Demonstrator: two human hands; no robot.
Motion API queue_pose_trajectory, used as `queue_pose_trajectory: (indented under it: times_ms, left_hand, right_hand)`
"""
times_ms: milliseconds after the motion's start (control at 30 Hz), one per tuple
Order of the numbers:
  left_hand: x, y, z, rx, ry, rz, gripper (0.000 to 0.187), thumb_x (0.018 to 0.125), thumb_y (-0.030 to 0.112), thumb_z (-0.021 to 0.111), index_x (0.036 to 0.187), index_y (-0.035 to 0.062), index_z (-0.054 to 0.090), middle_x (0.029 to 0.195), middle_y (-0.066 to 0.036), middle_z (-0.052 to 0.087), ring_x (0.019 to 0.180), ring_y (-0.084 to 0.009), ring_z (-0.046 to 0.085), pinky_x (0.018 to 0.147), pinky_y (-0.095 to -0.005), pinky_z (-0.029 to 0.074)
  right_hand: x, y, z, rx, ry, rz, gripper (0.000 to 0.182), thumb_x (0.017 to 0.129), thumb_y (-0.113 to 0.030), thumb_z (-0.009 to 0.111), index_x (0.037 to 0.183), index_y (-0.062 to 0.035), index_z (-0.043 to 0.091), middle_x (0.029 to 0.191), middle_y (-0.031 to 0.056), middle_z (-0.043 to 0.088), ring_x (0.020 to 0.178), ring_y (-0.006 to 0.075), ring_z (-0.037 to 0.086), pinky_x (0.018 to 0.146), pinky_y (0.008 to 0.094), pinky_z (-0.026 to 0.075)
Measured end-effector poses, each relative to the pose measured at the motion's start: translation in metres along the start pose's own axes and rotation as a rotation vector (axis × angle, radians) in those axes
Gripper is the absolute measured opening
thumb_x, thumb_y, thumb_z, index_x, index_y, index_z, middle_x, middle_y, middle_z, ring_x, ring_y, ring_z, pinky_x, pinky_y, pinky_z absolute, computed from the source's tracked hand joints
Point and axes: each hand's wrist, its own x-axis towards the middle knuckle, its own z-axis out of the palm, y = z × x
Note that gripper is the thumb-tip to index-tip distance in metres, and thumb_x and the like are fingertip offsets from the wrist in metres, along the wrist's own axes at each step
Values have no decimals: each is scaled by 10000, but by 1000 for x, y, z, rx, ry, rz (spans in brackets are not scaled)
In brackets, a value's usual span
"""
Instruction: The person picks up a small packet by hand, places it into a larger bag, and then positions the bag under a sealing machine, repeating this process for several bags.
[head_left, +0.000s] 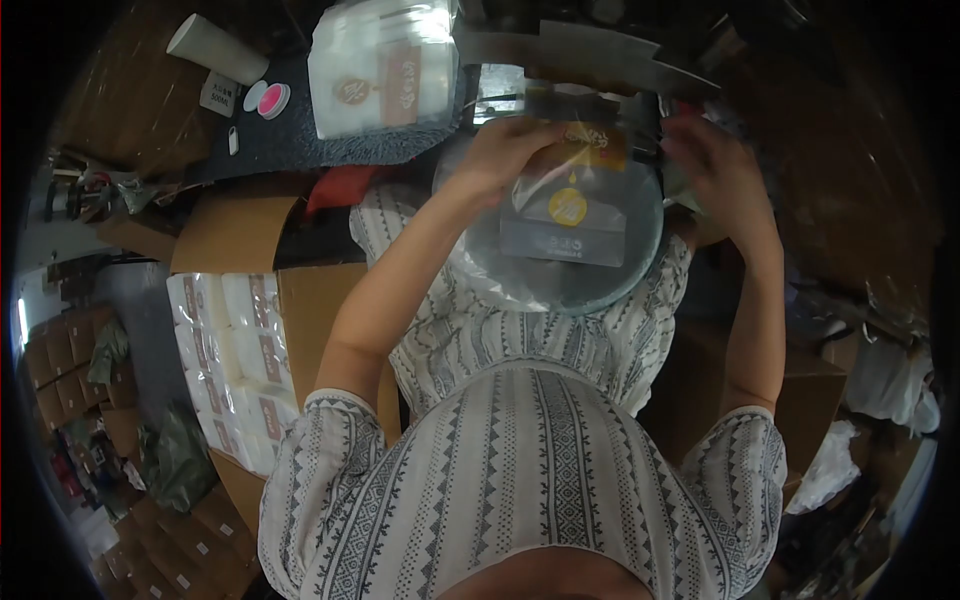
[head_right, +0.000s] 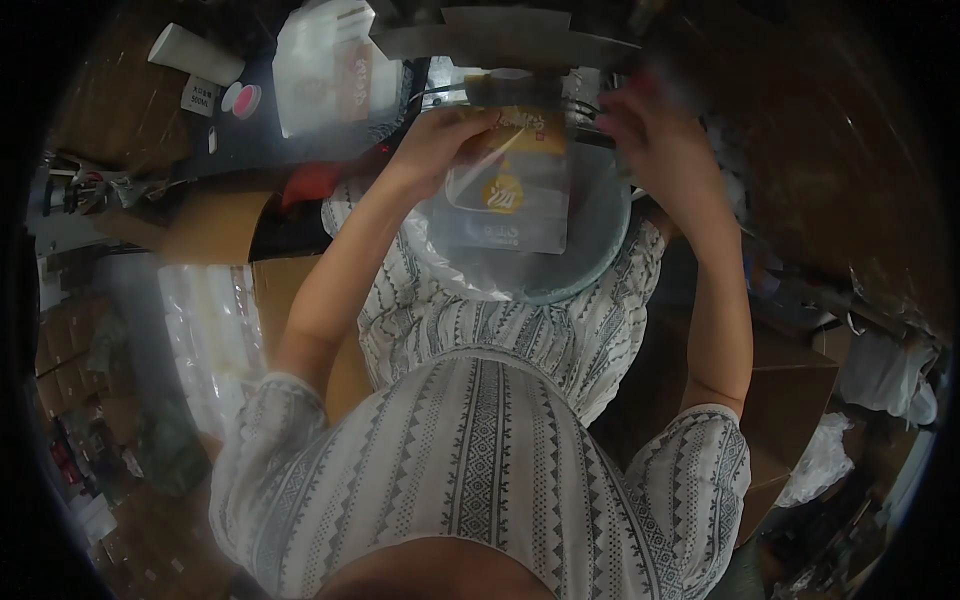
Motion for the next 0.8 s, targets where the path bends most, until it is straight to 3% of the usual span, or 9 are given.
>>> queue_pose_trajectory:
  times_ms: [200, 267, 300, 367, 400, 467, 600, 667, 800]
  left_hand:
    - [-3, 4, -18, 100, 41, 19, 427, 905, 302, 620, 1101, -75, 586, 1081, -183, 623, 836, -217, 663, 673, -273, 525]
    - [2, 13, -62, 692, 452, 609, 483, 900, 331, 612, 1175, -60, 542, 1226, -240, 532, 1011, -309, 619, 793, -350, 510]
    - [-1, 5, -80, 693, 451, 601, 483, 900, 331, 612, 1175, -60, 542, 1226, -240, 532, 1011, -309, 619, 793, -350, 510]
    - [0, -19, -110, 1759, 699, 709, 525, 883, 322, 622, 1261, -15, 484, 1302, -262, 461, 1161, -360, 514, 934, -418, 428]
    - [-12, -28, -103, 1729, 649, 729, 541, 841, 226, 650, 1306, 36, 449, 1315, -225, 470, 1210, -353, 462, 1010, -447, 349]
    - [-24, -30, -106, 1643, 620, 694, 501, 821, 173, 647, 1277, 54, 479, 1299, -198, 498, 1181, -334, 491, 1002, -439, 361]
    - [-40, -33, -113, 1479, 629, 731, 391, 778, 50, 618, 1164, 84, 568, 1168, -113, 610, 1064, -276, 577, 980, -420, 387]
    - [-43, -27, -114, 1493, 639, 745, 332, 790, 51, 614, 1120, 86, 593, 1114, -101, 635, 1024, -265, 595, 974, -415, 393]
    - [-43, -27, -113, 1498, 656, 776, 219, 821, 77, 615, 1038, 91, 641, 1052, -86, 663, 975, -244, 619, 969, -409, 397]
  right_hand:
    - [22, 98, 23, -549, 280, -38, 230, 828, -127, 581, 1044, -56, 614, 953, 204, 631, 875, 368, 624, 756, 449, 506]
    - [25, 102, 26, -535, 316, -100, 238, 810, -111, 560, 1038, -58, 604, 994, 213, 607, 907, 380, 610, 780, 463, 505]
    - [23, 104, 28, -531, 309, -97, 238, 810, -111, 560, 1038, -58, 604, 994, 213, 607, 907, 380, 610, 780, 463, 505]
    - [25, 105, 28, -613, 303, -72, 247, 823, -122, 536, 1050, -36, 584, 995, 216, 607, 925, 371, 610, 780, 460, 510]
    - [27, 102, 27, -610, 310, -78, 247, 823, -122, 536, 1050, -36, 584, 995, 216, 607, 925, 371, 610, 780, 460, 510]
    - [25, 93, 28, -767, 342, 207, 229, 829, -117, 514, 1025, -14, 573, 982, 209, 612, 892, 363, 627, 744, 449, 528]
    - [22, 94, 20, -838, 225, 236, 287, 809, -183, 579, 1053, -40, 530, 1023, 190, 610, 889, 395, 629, 739, 475, 526]
    - [16, 82, 16, -802, 297, 119, 172, 817, -91, 512, 959, -22, 580, 960, 190, 621, 815, 367, 653, 680, 447, 544]
    - [13, 95, 9, -820, 208, 158, 176, 801, -93, 538, 955, -22, 585, 970, 202, 621, 841, 368, 650, 696, 452, 542]
